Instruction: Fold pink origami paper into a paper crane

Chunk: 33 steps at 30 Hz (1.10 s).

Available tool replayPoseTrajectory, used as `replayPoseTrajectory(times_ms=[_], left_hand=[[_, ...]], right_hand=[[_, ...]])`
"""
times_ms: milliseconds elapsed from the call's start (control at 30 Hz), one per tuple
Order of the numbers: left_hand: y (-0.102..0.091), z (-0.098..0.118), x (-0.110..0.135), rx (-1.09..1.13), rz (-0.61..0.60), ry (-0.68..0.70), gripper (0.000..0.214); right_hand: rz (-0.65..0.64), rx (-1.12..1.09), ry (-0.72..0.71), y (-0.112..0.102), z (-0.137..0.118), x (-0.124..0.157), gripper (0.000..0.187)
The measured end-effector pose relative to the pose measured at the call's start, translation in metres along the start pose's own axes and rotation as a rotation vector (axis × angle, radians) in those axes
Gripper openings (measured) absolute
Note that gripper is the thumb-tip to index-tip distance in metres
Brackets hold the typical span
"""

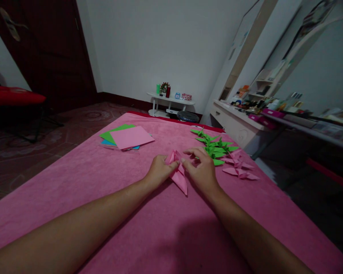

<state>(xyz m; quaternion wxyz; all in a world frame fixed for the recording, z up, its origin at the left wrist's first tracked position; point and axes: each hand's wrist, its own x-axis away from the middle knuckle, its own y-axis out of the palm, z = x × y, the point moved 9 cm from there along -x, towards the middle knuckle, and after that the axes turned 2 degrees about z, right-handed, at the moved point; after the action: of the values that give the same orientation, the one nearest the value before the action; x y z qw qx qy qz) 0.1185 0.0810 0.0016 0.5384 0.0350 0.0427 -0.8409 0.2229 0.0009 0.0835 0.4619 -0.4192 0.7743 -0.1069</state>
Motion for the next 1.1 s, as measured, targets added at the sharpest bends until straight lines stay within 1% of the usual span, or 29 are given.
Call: replayPoseTrajectory(times_ms=[133,200,267,300,367,467,533,600,733,800,933,1000,1100], left_hand=[[0.012,0.0,0.004,-0.045,-0.122,0.012,0.033],[0.015,0.001,0.005,-0.04,-0.152,0.013,0.033],[0.015,0.0,0.006,-0.001,-0.159,-0.013,0.034],[0.015,-0.001,0.006,0.032,-0.158,-0.035,0.034],[0.015,-0.004,0.006,0.112,-0.142,-0.091,0.037],[0.01,-0.01,0.006,0.189,-0.063,-0.166,0.039],[0.006,-0.011,0.006,0.216,-0.007,-0.191,0.038],[0.005,-0.011,0.006,0.242,0.014,-0.191,0.037],[0.006,-0.009,0.007,0.3,-0.007,-0.185,0.038],[0.008,-0.011,0.008,0.326,-0.023,-0.197,0.038],[0.007,-0.012,0.006,0.304,-0.033,-0.17,0.038],[0.008,-0.012,0.006,0.292,-0.048,-0.151,0.039],[0.009,-0.012,0.006,0.268,-0.068,-0.16,0.039]], right_hand=[[-0.119,-0.243,0.087,0.011,0.017,-0.007,0.014],[-0.169,-0.335,0.166,0.017,0.027,-0.007,0.016],[-0.176,-0.388,0.226,0.018,0.035,-0.007,0.02],[-0.169,-0.388,0.233,0.017,0.036,-0.007,0.021],[-0.143,-0.344,0.204,0.014,0.035,-0.007,0.021],[-0.12,-0.254,0.148,0.013,0.029,-0.006,0.018],[-0.118,-0.25,0.157,0.016,0.028,-0.004,0.016],[-0.135,-0.294,0.202,0.021,0.029,-0.001,0.014],[-0.189,-0.438,0.342,0.031,0.035,0.005,0.018],[-0.198,-0.479,0.383,0.033,0.037,0.006,0.02],[-0.207,-0.514,0.419,0.034,0.039,0.006,0.02],[-0.209,-0.516,0.418,0.035,0.04,0.006,0.019],[-0.194,-0.518,0.407,0.034,0.042,0.005,0.017]])
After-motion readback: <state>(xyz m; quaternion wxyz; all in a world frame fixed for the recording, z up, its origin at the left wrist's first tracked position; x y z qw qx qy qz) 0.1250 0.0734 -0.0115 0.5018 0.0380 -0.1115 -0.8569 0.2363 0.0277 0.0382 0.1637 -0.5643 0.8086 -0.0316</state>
